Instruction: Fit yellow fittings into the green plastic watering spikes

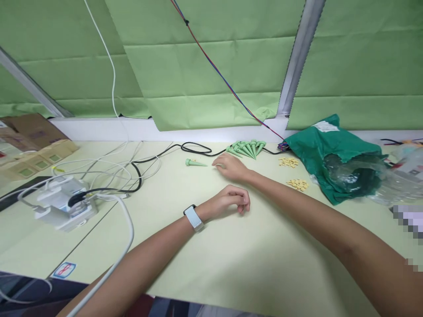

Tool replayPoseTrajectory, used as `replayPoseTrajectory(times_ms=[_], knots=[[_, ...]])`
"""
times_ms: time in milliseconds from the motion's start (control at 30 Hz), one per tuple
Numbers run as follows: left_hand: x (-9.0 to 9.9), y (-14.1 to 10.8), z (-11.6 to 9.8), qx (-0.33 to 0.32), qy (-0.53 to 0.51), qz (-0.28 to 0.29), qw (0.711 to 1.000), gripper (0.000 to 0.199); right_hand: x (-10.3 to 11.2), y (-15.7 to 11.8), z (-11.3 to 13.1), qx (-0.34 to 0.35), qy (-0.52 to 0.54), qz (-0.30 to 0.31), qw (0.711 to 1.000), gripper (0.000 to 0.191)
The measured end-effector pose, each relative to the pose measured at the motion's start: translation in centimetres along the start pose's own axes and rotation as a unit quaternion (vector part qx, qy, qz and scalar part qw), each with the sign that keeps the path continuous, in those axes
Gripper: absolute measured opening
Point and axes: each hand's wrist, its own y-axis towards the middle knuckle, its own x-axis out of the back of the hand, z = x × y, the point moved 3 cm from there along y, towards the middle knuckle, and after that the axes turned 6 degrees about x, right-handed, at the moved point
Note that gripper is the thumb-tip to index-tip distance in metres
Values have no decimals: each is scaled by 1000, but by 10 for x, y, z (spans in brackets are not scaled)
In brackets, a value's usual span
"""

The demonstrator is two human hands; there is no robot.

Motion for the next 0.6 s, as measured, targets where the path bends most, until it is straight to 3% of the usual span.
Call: replayPoseTrajectory(times_ms=[67,167,300,600], knots=[[0,0,0,-1,-3,10,1000,25,-16,15,13,56,-21,65,996,30],[0,0,0,4,-4,8,1000,25,-31,31,22,63,-58,119,989,27],[0,-1,-2,15,8,-2,1000,25,-31,30,26,41,-83,109,990,26],[-1,1,-5,26,25,-11,999,24,-13,-8,23,16,-110,79,991,27]])
